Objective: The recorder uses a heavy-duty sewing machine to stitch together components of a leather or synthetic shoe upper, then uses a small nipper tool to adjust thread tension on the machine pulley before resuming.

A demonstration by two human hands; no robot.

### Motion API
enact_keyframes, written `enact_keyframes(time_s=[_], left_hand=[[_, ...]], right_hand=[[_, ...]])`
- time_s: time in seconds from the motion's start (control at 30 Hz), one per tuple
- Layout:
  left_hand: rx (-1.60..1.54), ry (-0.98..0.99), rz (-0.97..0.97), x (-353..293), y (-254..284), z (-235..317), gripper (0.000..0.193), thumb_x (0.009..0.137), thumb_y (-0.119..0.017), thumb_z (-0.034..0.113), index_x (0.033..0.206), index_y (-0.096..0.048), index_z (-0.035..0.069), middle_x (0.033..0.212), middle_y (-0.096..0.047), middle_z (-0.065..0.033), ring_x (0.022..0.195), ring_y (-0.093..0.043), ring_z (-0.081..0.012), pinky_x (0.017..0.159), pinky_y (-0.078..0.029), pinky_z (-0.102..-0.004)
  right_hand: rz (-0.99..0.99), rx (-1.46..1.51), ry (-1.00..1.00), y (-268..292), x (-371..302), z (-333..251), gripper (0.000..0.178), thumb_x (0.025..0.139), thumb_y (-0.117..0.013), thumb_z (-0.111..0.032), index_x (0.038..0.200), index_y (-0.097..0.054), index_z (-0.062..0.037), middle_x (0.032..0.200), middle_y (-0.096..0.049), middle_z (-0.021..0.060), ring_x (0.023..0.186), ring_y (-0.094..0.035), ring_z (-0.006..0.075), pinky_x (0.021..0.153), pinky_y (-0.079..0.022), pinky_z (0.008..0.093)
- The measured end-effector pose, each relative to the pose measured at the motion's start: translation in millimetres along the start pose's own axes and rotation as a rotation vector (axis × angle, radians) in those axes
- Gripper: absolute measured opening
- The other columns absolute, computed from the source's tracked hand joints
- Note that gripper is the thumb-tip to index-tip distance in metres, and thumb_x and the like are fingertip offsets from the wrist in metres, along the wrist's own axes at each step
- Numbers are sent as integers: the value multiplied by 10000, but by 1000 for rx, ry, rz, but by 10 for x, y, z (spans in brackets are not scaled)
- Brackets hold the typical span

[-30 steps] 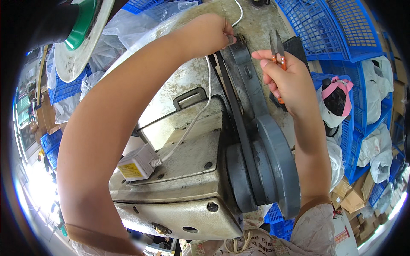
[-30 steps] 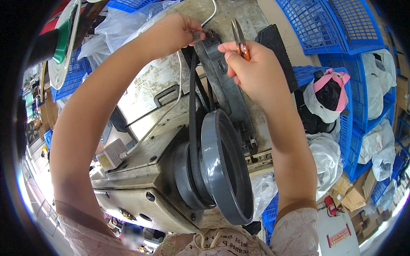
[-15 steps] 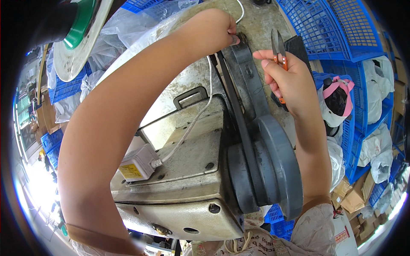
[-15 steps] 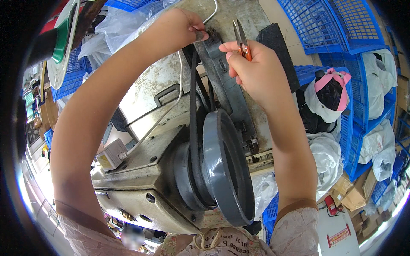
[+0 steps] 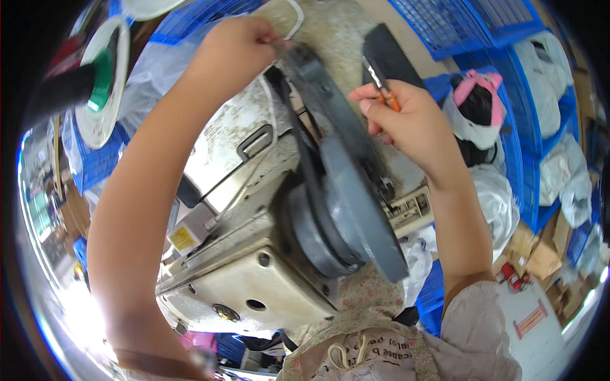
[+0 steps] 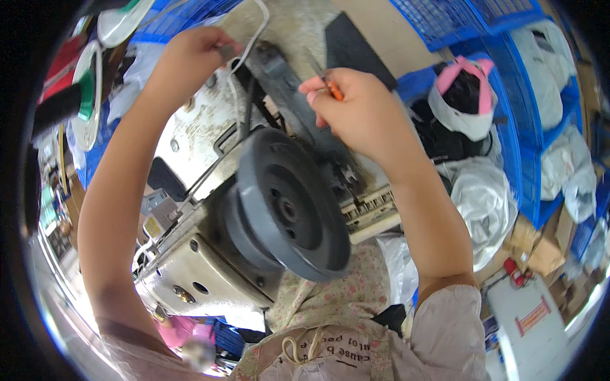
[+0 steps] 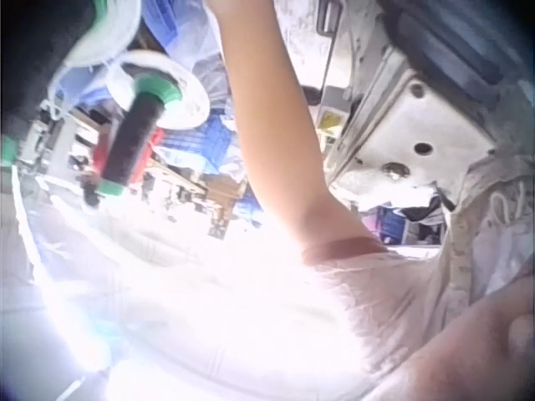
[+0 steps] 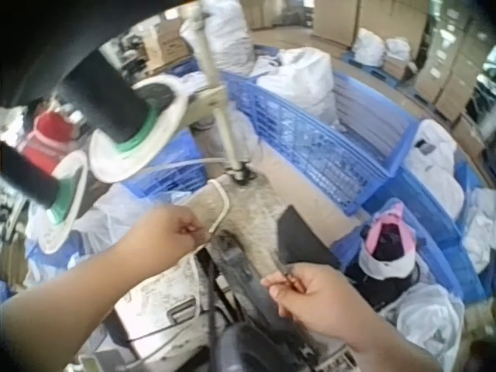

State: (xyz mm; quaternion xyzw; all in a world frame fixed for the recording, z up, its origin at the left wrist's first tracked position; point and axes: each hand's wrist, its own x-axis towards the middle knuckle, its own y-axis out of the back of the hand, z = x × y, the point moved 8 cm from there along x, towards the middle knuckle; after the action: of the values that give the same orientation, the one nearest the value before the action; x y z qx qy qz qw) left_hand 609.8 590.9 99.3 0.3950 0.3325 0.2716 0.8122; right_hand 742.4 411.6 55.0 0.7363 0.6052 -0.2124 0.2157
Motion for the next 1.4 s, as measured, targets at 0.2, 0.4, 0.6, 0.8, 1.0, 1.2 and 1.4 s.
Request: enact_keyframes(time_s=[0.2,0.4,0.6,0.8,1.0,1.2,1.4], left_hand=[[28,-7,-90,-75,-18,133,217,894,-578,168,1035,-702,57,831,-684,-31,644,-548,-125,578,-437,-304],[-108,34,-179,-290,-105,358,354,1005,-515,305,1189,-649,34,1114,-673,-50,986,-595,-135,918,-447,-283],[-77,-55,-87,-475,14,584,357,969,-594,257,1273,-593,70,1291,-602,-67,1205,-533,-181,1026,-394,-337],[-105,37,-115,-588,95,596,413,953,-614,267,1328,-558,105,1342,-569,-92,1257,-512,-218,1073,-369,-382],[75,-53,-96,-857,193,696,422,947,-619,261,1331,-553,99,1281,-610,-117,1210,-552,-233,1044,-394,-370],[-53,-24,-37,-1176,431,736,424,933,-635,209,1317,-555,50,1247,-631,-115,1196,-566,-229,1040,-396,-371],[155,-115,12,-1593,659,1184,420,942,-606,274,1243,-592,-18,1229,-631,-165,1211,-564,-296,1041,-396,-399]], right_hand=[[77,-159,167,207,-382,350,163,914,-584,-88,1024,-668,-2,706,-588,-12,614,-542,64,557,-417,235],[116,-253,181,249,-626,817,112,835,-622,-112,914,-688,-70,756,-652,162,722,-646,354,643,-484,423],[49,-266,180,164,-805,1130,131,827,-614,-29,933,-689,-43,826,-680,108,711,-639,274,622,-470,343],[112,-384,491,169,-908,1028,287,773,-651,-80,1039,-721,-161,768,-635,91,719,-631,304,621,-491,406],[65,-587,582,149,-934,919,469,695,-683,-24,1135,-701,-186,710,-601,40,675,-614,249,596,-466,384],[-36,-661,511,121,-880,968,363,754,-697,-132,1113,-702,-189,758,-619,48,742,-624,273,645,-489,415],[-43,-607,614,186,-1022,745,311,746,-703,-132,1056,-692,-163,761,-621,38,754,-626,268,656,-487,409]])
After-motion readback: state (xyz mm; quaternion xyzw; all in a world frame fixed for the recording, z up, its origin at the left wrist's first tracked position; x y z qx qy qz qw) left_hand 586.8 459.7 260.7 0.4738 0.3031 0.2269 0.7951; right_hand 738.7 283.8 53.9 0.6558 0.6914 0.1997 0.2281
